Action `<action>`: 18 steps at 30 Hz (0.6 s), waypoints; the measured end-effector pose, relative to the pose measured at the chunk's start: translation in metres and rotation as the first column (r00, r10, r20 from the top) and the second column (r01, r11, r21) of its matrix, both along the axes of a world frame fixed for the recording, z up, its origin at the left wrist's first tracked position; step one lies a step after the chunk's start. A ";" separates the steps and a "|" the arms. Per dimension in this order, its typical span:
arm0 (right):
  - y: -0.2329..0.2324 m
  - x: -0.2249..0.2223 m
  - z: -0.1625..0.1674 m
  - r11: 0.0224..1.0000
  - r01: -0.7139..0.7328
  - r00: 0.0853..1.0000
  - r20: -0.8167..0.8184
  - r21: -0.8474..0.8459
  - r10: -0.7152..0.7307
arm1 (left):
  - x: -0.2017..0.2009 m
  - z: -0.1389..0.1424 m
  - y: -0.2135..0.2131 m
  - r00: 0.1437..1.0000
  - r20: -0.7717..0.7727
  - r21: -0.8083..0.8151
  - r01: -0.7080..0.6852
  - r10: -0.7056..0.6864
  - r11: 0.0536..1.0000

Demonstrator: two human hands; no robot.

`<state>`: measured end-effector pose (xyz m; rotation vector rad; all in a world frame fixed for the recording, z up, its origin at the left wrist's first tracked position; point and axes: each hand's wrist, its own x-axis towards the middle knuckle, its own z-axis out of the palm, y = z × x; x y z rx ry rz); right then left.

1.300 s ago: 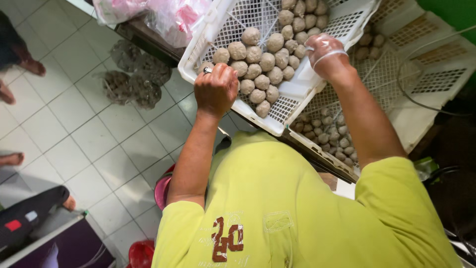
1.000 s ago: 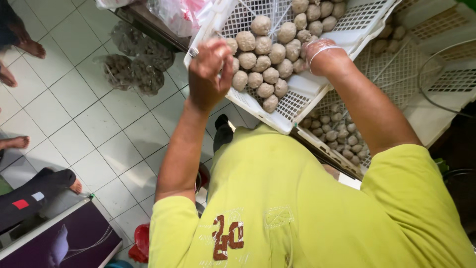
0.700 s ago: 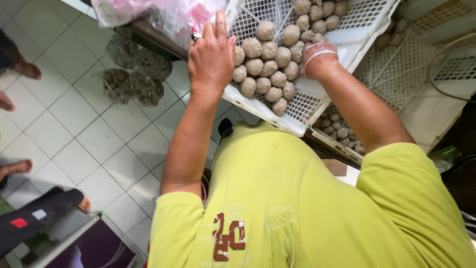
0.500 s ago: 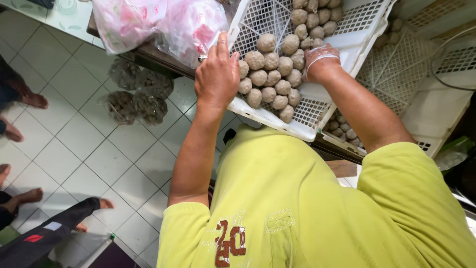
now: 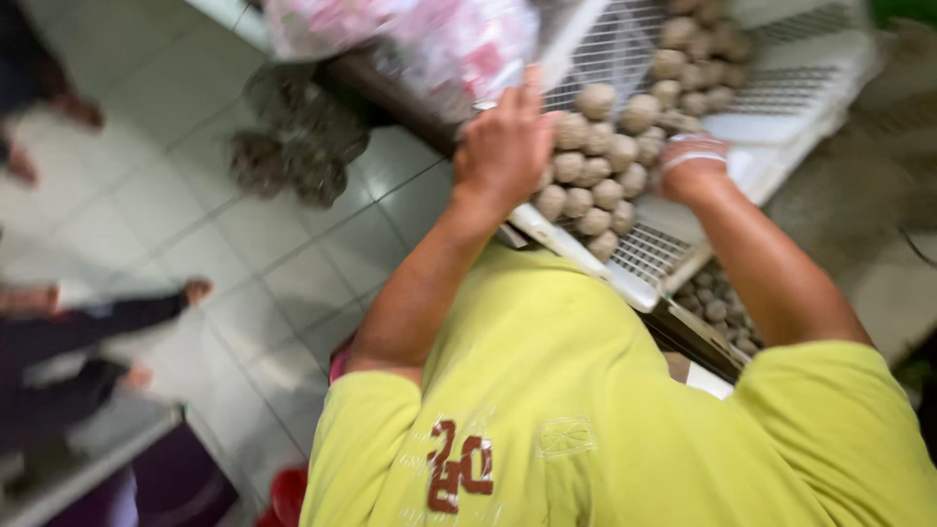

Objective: The person picks round meatballs by hand from a plastic crate and places them into a clear plastic bag, repeating to fill the bag. They open and adjust the bag, gather filled bags, and set them on the work table beside other packed bags.

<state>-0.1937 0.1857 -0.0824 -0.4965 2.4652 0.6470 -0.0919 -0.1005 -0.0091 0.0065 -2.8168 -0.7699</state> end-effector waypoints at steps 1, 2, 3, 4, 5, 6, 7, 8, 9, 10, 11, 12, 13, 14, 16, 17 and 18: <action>-0.003 -0.002 -0.002 0.999 -0.034 0.999 0.000 0.038 0.034 | 0.001 -0.005 -0.001 0.999 -0.039 0.009 -0.014 0.014 1.000; -0.005 -0.004 -0.002 0.999 0.005 0.996 0.088 0.042 -0.008 | 0.000 -0.009 -0.002 0.997 -0.068 0.027 -0.022 0.023 0.999; -0.007 -0.004 0.000 0.998 -0.027 0.992 0.123 0.056 0.020 | 0.000 -0.013 -0.002 0.995 -0.099 0.045 -0.027 0.031 0.999; -0.008 -0.004 0.004 0.996 -0.033 0.985 0.170 0.079 0.019 | 0.000 -0.016 -0.003 0.993 -0.106 0.064 -0.041 0.048 0.997; -0.008 -0.003 0.006 0.995 -0.099 0.973 0.210 0.013 0.094 | -0.002 -0.019 -0.004 0.991 -0.116 0.085 -0.049 0.058 0.995; -0.006 -0.004 0.011 0.986 -0.156 0.956 0.243 -0.051 0.164 | -0.004 -0.021 -0.004 0.995 -0.083 0.103 -0.047 0.055 0.994; -0.002 -0.005 0.014 0.984 -0.153 0.944 0.279 -0.096 0.174 | -0.007 -0.022 -0.005 0.997 -0.055 0.122 -0.040 0.047 0.992; 0.003 -0.007 0.018 0.980 -0.142 0.932 0.313 -0.141 0.180 | -0.008 -0.023 -0.007 0.999 -0.030 0.140 -0.029 0.033 0.990; 0.008 -0.011 0.021 0.978 -0.157 0.932 0.307 -0.134 0.192 | -0.007 -0.024 -0.010 0.996 -0.061 0.111 -0.054 0.061 0.992; 0.012 -0.017 0.021 0.978 -0.165 0.934 0.299 -0.125 0.196 | -0.006 -0.025 -0.011 0.992 -0.094 0.084 -0.074 0.082 0.994; 0.013 -0.025 0.021 0.982 -0.033 0.949 0.304 -0.186 0.089 | -0.006 -0.025 -0.012 0.988 -0.126 0.058 -0.088 0.094 0.994; 0.018 -0.032 0.021 0.971 0.002 0.958 0.278 -0.238 0.066 | -0.005 -0.024 -0.013 0.988 -0.124 0.043 -0.093 0.097 0.995; 0.019 -0.044 0.021 0.949 0.044 0.968 0.250 -0.311 0.037 | -0.005 -0.023 -0.014 0.987 -0.124 0.027 -0.095 0.097 0.995; 0.018 -0.055 0.023 0.914 0.073 0.981 0.196 -0.399 0.008 | -0.005 -0.021 -0.014 0.987 -0.126 0.013 -0.096 0.096 0.995; 0.013 -0.082 0.027 0.776 0.070 0.996 0.088 -0.627 -0.018 | -0.006 -0.016 -0.013 0.987 -0.125 0.000 -0.100 0.100 0.995; 0.003 -0.095 0.028 0.666 0.035 0.999 0.029 -0.745 -0.020 | -0.008 -0.013 -0.015 0.986 -0.133 -0.015 -0.104 0.101 0.994; -0.005 -0.104 0.029 0.614 -0.033 0.999 -0.040 -0.788 0.003 | -0.012 -0.010 -0.017 0.987 -0.124 -0.004 -0.101 0.100 0.995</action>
